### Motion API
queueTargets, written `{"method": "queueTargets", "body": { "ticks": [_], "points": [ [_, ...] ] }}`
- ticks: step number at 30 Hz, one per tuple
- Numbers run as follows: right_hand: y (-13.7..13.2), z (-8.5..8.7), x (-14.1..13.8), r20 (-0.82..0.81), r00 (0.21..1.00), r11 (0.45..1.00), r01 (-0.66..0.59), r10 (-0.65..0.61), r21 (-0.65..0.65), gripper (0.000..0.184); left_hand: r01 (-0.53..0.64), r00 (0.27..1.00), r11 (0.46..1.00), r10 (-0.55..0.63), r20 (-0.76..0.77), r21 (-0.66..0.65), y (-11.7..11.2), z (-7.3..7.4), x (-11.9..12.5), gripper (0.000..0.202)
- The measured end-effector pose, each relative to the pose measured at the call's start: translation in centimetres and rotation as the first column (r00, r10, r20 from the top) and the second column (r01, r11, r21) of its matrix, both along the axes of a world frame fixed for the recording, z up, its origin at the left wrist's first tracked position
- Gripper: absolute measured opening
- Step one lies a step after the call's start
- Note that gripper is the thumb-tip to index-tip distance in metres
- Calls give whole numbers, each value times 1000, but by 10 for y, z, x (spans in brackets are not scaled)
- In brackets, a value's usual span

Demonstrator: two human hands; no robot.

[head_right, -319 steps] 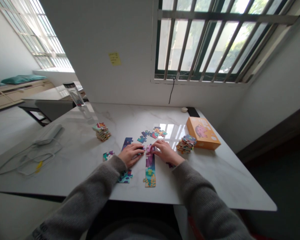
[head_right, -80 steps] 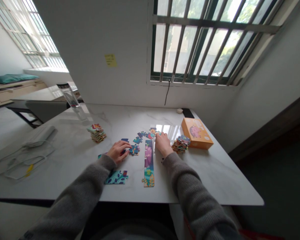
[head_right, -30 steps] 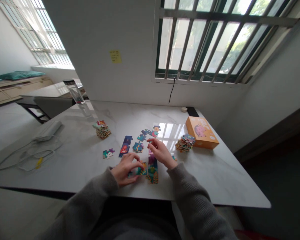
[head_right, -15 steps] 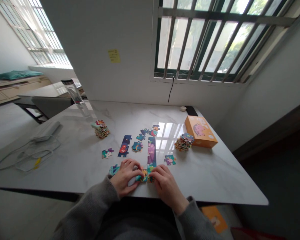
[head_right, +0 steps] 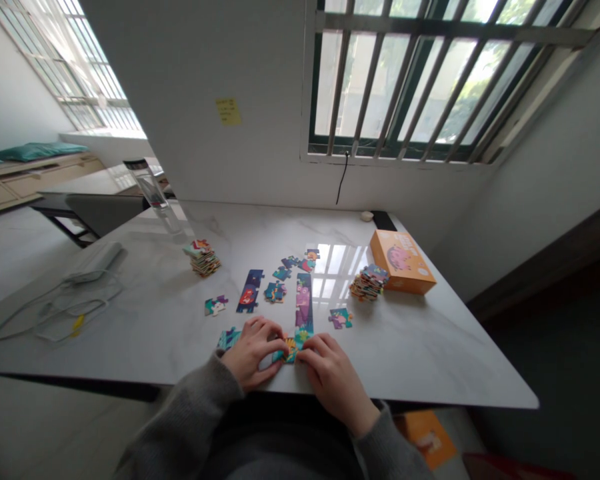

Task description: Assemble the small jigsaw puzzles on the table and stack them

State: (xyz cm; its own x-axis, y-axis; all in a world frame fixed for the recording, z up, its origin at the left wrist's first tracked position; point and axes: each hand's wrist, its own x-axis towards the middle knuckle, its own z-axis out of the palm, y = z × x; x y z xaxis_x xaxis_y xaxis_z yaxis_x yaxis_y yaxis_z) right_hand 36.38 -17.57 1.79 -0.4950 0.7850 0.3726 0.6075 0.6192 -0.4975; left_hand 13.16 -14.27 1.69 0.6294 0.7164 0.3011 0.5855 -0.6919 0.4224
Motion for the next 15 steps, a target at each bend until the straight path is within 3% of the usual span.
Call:
{"method": "queueTargets", "body": {
  "ticks": [15],
  "points": [
    [-2, 2, 0, 38, 999, 1000, 13, -13, 11, 30, 14, 999, 1000, -15, 29, 27, 4, -6, -2, 17]
  ]
}}
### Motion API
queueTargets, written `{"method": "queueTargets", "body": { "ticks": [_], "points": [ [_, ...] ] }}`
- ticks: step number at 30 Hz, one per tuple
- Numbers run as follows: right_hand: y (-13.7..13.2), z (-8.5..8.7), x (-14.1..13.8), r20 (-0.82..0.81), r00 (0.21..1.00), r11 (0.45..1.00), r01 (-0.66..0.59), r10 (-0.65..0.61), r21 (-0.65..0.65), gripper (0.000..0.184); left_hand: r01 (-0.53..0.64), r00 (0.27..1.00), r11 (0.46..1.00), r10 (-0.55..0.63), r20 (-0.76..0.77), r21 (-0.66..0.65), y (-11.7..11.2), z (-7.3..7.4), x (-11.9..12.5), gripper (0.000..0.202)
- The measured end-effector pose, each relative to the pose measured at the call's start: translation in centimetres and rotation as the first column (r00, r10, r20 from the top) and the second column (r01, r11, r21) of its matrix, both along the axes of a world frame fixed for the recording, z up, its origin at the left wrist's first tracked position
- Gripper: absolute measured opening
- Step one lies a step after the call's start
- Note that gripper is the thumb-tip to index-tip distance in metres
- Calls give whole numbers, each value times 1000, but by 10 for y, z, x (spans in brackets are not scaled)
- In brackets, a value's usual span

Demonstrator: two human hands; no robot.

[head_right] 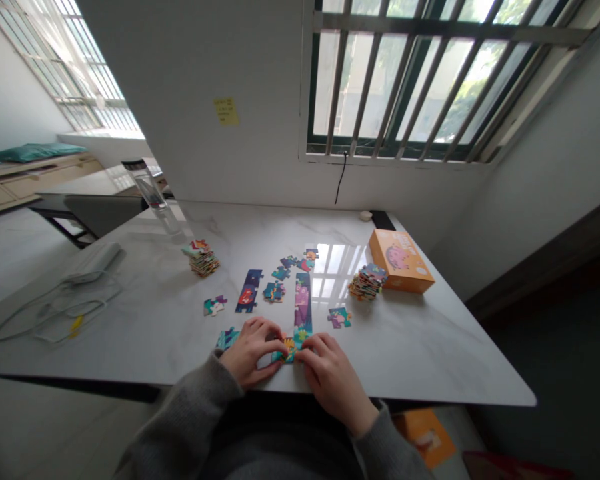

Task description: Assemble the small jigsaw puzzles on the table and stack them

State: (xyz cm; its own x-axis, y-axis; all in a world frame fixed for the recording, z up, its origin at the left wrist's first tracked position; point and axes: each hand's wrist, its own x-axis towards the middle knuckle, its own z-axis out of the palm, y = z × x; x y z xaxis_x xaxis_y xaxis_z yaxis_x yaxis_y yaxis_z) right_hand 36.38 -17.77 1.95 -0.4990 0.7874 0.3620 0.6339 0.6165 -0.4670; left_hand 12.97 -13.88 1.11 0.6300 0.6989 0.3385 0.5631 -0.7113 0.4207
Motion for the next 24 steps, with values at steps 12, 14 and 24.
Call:
{"method": "queueTargets", "body": {
  "ticks": [12, 14, 24],
  "points": [
    [1, -3, 0, -13, 1000, 999, 15, -16, -32, 21, -26, 1000, 969, 23, 14, 246, -3, 2, 0, 29],
    [1, -3, 1, -58, 997, 997, 48, -51, -52, 23, -28, 998, 962, 11, 63, 273, -4, 7, 0, 27],
    [29, 10, -6, -463, 880, 930, -78, -105, -359, 39, 32, 995, 939, -62, 78, 344, 14, 33, 13, 18]
  ]
}}
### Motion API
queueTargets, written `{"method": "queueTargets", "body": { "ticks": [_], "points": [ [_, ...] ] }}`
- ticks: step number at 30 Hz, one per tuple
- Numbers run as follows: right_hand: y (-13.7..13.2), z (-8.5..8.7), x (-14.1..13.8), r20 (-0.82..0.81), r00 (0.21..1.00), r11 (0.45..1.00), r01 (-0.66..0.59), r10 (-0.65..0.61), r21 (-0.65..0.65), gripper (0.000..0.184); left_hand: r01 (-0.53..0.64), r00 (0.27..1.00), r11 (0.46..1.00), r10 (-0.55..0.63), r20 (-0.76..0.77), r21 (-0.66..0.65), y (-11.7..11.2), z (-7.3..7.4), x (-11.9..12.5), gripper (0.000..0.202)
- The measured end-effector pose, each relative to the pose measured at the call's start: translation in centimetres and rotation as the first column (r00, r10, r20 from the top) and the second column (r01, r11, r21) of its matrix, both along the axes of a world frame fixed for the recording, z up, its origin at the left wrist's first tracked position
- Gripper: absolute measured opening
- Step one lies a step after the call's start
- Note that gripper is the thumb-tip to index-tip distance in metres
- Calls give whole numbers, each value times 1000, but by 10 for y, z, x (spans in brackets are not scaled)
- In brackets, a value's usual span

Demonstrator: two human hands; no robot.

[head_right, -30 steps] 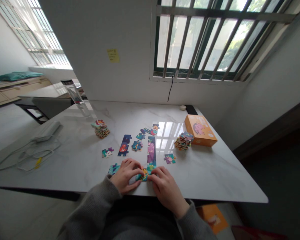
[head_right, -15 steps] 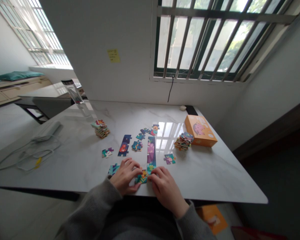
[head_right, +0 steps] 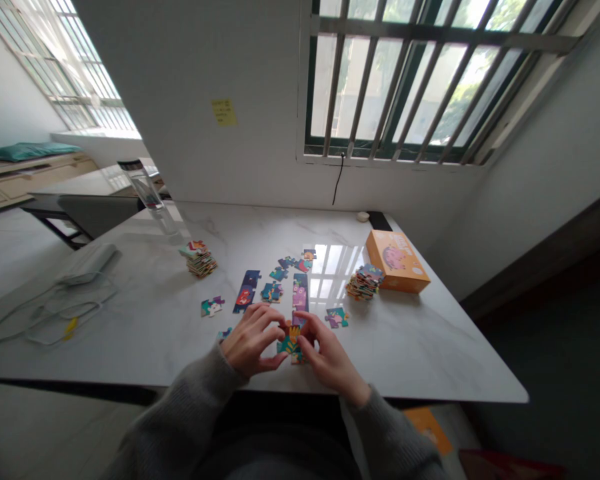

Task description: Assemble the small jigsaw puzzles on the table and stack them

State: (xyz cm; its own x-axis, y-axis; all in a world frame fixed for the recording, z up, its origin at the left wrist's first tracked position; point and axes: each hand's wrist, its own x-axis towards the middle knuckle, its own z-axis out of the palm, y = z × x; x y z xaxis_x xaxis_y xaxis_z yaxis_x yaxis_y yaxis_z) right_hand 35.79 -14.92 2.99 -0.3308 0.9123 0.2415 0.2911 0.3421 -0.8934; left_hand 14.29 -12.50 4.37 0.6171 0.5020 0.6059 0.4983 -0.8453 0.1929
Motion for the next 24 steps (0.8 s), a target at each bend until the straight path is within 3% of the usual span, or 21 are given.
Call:
{"method": "queueTargets", "body": {
  "ticks": [5, 9, 13, 18, 24],
  "points": [
    [41, 10, 19, 188, 976, 993, 102, -113, 65, 32, -109, 990, 991, 102, 93, 73, 23, -10, -12, 21],
    [73, 12, 37, 371, 867, 938, 267, -333, 220, 35, -187, 971, 981, 178, 157, 45, 34, -25, -22, 9],
    [94, 1, 47, 517, 755, 911, 280, -403, 302, 35, -167, 972, 985, 159, 172, 34, 34, -30, -22, 8],
    [99, -12, 52, 570, 692, 895, 292, -442, 338, 35, -173, 969, 985, 173, 175, -15, 32, -31, -22, 10],
    [82, -12, 61, 449, 755, 863, 305, -477, 403, 34, -156, 970, 987, 160, 185, -39, 33, -35, -22, 10]
  ]
}}
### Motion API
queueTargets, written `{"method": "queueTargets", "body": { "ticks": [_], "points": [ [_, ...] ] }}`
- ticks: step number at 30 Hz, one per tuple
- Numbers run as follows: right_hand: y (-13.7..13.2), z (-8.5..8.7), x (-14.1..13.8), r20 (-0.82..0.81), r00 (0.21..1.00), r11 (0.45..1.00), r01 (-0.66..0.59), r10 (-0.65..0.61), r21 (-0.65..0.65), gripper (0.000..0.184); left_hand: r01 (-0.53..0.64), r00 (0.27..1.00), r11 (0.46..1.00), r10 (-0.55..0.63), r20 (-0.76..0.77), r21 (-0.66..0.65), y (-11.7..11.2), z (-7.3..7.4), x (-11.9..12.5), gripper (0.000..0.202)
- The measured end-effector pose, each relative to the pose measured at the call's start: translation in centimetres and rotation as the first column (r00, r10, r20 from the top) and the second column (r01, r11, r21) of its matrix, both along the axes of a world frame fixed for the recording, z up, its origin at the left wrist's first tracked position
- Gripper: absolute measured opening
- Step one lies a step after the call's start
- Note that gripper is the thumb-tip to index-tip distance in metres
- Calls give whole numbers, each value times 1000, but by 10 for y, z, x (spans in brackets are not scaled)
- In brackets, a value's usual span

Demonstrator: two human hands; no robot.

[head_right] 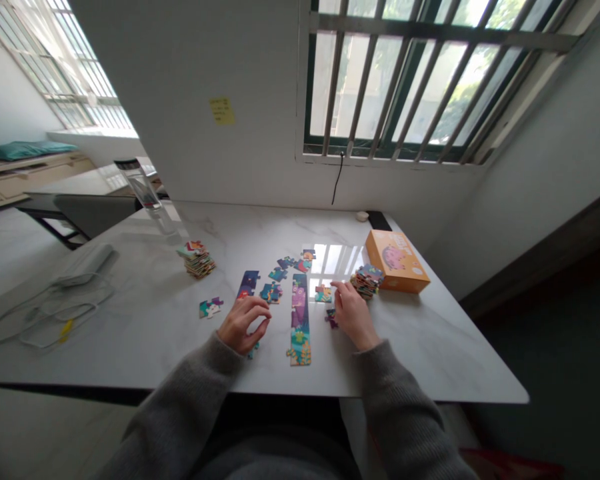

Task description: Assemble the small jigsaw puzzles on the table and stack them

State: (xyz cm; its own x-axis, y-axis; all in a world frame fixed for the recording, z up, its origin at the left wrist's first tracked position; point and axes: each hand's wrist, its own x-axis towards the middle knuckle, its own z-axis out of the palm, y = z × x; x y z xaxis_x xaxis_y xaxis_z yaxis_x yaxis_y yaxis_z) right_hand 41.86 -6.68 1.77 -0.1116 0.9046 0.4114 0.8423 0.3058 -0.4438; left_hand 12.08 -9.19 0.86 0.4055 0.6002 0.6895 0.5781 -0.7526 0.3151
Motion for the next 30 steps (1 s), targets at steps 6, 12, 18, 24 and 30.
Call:
{"method": "queueTargets", "body": {
  "ticks": [6, 12, 18, 24, 30],
  "points": [
    [-28, -4, 1, -94, 994, 998, -63, 60, -24, 30, -10, 996, 999, 13, 83, -31, -3, 9, -2, 10],
    [-29, -8, 11, -134, 991, 1000, 11, -10, 7, 32, -42, 988, 997, 51, 145, -64, -2, 9, -4, 12],
    [-32, -15, 28, -184, 983, 999, -24, 20, -22, 31, -10, 994, 995, 21, 108, -98, -3, 4, -1, 11],
    [-35, -15, 32, -150, 987, 995, -71, 60, -67, 31, 295, 940, 900, -333, -71, -321, -9, 50, 31, 18],
    [-42, -8, 20, 15, 999, 993, -33, 35, -112, 31, 126, 867, 940, -260, -425, -318, 50, 63, 88, 23]
  ]
}}
